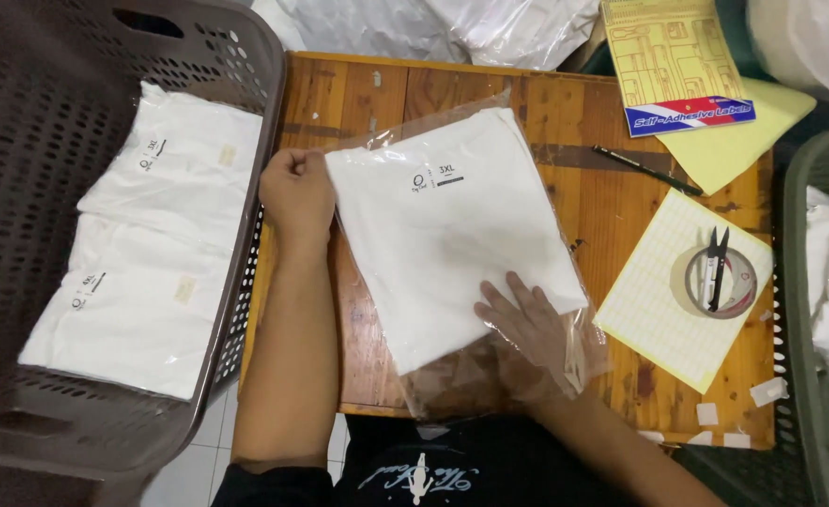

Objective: The person is preparing a t-shirt for packaging by marking a label, folding the shirt, and trimming loose threads with nippers.

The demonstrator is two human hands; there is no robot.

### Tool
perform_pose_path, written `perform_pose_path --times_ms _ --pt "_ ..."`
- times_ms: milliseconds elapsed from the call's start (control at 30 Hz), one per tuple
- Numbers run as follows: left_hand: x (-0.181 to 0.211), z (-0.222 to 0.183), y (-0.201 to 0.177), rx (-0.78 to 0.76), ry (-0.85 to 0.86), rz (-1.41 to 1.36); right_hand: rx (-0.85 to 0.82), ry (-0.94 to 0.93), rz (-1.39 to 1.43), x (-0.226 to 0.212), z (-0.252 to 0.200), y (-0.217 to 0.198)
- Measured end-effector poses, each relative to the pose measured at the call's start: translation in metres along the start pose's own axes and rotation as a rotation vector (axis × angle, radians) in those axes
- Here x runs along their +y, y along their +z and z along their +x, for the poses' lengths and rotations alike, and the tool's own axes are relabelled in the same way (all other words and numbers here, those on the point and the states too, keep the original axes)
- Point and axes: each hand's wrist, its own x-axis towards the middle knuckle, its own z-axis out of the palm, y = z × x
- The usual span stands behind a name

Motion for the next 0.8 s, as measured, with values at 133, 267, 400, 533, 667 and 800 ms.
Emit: perform_pose_path --times_ms 133,267,400,533,667,800 --pt "-0.003 0.003 0.003 0.026 0.060 0.052 -0.018 -0.052 -0.047 0.001 -0.008 -0.018" --pt "0.011 -0.006 -0.008 -0.025 0.131 0.075 0.050 -0.111 -0.055 -0.017 0.007 -0.078" --pt "0.001 -0.001 -0.001 0.020 0.228 0.016 -0.337 0.187 0.248 -0.032 0.023 -0.122" --pt "-0.005 0.001 0.000 0.216 0.445 0.011 0.196 0.038 -0.168 -0.016 0.024 -0.086" --pt "0.006 -0.016 -0.016 0.151 0.548 0.137 0.102 0.179 -0.039 -0.014 0.025 -0.051" --pt "0.058 -0.075 -0.047 -0.324 0.713 0.469 0.121 0.343 -0.175 -0.024 0.049 -0.068"
